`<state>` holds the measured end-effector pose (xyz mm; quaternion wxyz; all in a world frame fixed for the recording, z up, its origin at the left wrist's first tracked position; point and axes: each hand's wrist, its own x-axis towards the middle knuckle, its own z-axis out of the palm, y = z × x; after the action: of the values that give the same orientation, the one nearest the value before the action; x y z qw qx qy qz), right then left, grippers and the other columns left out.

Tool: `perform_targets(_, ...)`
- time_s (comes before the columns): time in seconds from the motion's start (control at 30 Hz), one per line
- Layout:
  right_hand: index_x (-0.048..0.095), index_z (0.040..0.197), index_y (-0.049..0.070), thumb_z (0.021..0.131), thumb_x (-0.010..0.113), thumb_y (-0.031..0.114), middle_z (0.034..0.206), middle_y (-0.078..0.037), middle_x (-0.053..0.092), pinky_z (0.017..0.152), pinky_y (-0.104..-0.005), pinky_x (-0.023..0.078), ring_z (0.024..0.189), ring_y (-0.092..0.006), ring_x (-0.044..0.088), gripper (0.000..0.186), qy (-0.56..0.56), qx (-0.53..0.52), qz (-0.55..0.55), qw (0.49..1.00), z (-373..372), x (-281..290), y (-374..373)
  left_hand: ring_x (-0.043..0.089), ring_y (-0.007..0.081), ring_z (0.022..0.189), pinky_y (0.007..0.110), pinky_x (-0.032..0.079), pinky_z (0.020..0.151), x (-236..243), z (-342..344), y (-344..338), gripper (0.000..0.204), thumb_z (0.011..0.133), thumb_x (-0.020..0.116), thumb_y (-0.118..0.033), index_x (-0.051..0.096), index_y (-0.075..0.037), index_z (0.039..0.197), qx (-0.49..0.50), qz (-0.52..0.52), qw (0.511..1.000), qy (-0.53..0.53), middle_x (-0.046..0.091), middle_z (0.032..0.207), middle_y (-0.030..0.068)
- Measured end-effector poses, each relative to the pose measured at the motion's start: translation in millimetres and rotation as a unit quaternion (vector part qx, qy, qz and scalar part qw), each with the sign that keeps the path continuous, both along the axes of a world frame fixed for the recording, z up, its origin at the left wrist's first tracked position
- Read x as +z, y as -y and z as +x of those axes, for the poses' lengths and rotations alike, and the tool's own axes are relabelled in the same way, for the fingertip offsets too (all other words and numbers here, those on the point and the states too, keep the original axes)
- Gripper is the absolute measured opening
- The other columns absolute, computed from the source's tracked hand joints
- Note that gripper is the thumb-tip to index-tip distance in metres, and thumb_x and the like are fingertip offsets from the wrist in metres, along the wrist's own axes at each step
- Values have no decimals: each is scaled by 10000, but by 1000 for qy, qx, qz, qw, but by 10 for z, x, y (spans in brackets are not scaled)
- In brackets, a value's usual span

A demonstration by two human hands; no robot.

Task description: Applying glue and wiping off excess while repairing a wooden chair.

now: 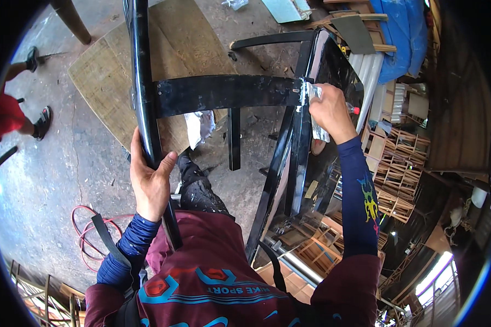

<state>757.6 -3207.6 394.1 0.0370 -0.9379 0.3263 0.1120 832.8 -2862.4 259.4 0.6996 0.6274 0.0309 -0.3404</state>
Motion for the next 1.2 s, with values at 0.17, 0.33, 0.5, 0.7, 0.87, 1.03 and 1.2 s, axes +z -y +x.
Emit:
perform_targets(0.17,672,834,-62,748,540,43,845,-329,642,805,-505,520,866,-505,635,190,40,-52,49,997,2,34,-93,544,105,907,233,491,842,-35,-17,9,762,861,711,58,318,15,1512,-2,12,1000,18,564,1101,33)
perform_targets(0.33,650,810,-74,742,557,38,832,-328,637,780,-495,530,856,-504,636,162,30,-31,9,999,-44,-48,-94,566,108,962,250,497,881,37,-9,10,751,869,712,48,320,22,1509,-6,11,1000,-2,580,1118,45)
perform_targets(0.5,662,864,-76,756,566,31,840,-326,639,790,-477,534,858,-471,664,180,32,-89,84,992,-95,19,-144,583,126,992,262,496,903,-44,-22,-25,757,883,720,1,316,2,1523,-11,15,1000,25,600,1145,62)
perform_targets(0.7,724,1069,5,771,588,-19,1027,-181,654,858,-442,526,925,-396,665,329,1,107,-73,992,-160,88,82,582,134,1020,268,487,930,-64,-32,-12,751,887,717,1,318,-1,1523,-11,-4,999,30,597,1169,66)
perform_targets(0.87,717,1074,-9,802,539,-107,1038,-125,639,826,-451,516,907,-371,660,340,-86,179,-105,974,-161,110,-71,572,136,1058,271,478,958,-25,-13,-6,750,878,703,55,310,15,1515,-10,-8,1000,17,581,1200,66)
perform_targets(1.03,716,1067,-15,768,587,-72,1021,-175,639,863,-453,511,945,-381,654,331,-90,137,-27,986,-326,212,-107,569,142,1104,275,466,987,-76,-23,-34,754,879,702,52,300,23,1516,-15,-11,1000,11,580,1244,80)
perform_targets(1.2,683,972,-106,760,568,-39,975,-295,623,918,-485,494,976,-443,628,250,1,46,-43,998,-266,20,-199,570,144,1105,276,464,991,-50,-11,-9,760,877,702,52,296,22,1519,-19,-5,999,27,580,1254,86)
